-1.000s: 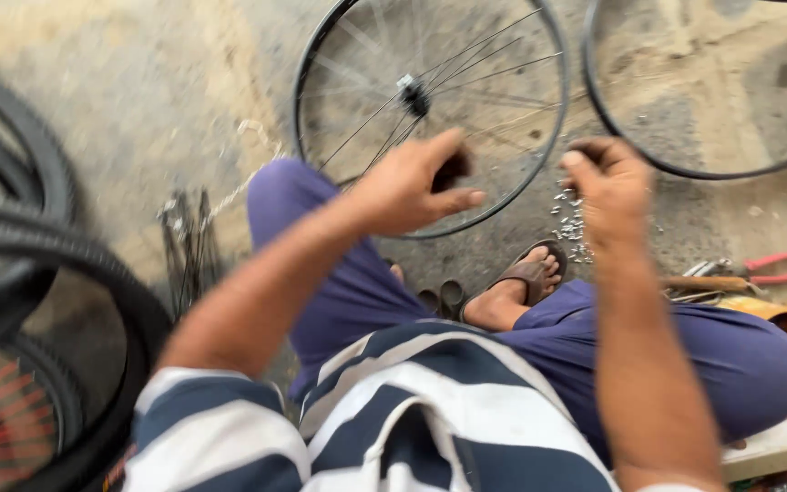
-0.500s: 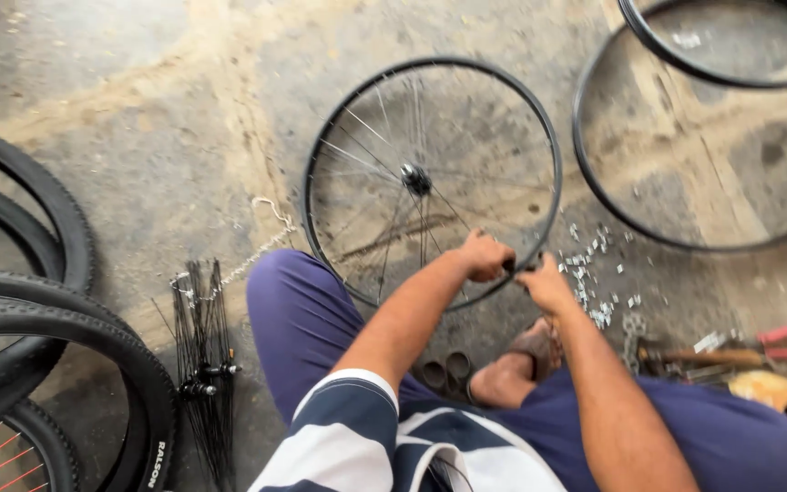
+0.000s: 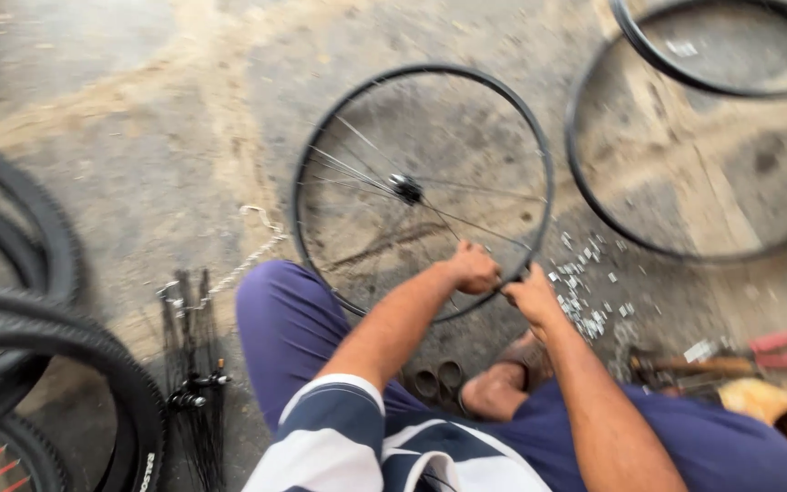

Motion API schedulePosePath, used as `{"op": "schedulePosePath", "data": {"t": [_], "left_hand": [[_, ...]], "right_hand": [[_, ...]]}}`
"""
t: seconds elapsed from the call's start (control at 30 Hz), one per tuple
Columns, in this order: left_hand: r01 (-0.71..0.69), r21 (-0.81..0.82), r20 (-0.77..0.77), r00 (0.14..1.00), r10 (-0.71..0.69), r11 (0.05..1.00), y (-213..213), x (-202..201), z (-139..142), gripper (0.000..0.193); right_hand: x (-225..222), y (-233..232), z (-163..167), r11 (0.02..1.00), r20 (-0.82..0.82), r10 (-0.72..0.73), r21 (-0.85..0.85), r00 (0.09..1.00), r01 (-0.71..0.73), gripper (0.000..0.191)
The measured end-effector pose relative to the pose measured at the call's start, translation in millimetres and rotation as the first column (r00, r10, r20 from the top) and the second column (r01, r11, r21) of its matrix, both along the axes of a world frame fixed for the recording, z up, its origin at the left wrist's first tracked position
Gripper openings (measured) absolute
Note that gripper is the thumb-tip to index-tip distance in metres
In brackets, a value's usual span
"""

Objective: The person sits on the floor and installs a rim onto a bicycle wheel hub with spokes. They align the rim with the spokes and press it into place around the hub, then adjust the rim and spokes by hand to ensure proper fit.

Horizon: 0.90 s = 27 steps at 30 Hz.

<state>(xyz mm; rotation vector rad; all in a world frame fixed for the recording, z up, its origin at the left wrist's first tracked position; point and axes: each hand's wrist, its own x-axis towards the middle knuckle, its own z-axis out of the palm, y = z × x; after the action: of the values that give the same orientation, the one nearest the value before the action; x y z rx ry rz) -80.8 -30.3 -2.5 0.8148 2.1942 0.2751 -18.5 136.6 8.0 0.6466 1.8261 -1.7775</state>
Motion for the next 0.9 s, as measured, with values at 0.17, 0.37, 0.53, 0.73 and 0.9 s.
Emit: {"op": "schedulePosePath", "data": {"t": [0.17,0.37,0.53,0.73,0.9], "left_hand": [[-0.206,0.399,-0.199,0.932,0.303,0.893,10.5,9.9,-11.8,0.03],[-0.462,0.402,-0.038,0.854,0.518,0.791,37.3,-16.5,13.0,0.032],[-0.459,0.287,0.024,0.881,0.473,0.841,39.4,-31.9,9.8,0.025],[-0.477,0.301,-0.035,0.86,0.509,0.826,44.8,-30.1,-9.0,0.028],[-0.435,0.551,-0.278,0.709,0.648,0.712,40.7,-25.2,15.9,0.021]], "right_hand": [[8.1,6.8,-0.4,0.995,0.012,-0.029,0.093,1.0,0.028,0.062],[6.3,-0.5,3.0,0.979,-0.015,0.019,0.201,1.0,-0.016,0.066],[2.5,-1.7,-0.1,0.988,0.012,-0.001,0.156,1.0,-0.001,0.068],[-5.2,-4.9,-3.6,0.893,0.096,0.085,0.434,0.992,-0.119,0.065],[-13.6,-5.5,-21.5,0.877,0.144,0.14,0.44,0.98,-0.19,0.055]]}}
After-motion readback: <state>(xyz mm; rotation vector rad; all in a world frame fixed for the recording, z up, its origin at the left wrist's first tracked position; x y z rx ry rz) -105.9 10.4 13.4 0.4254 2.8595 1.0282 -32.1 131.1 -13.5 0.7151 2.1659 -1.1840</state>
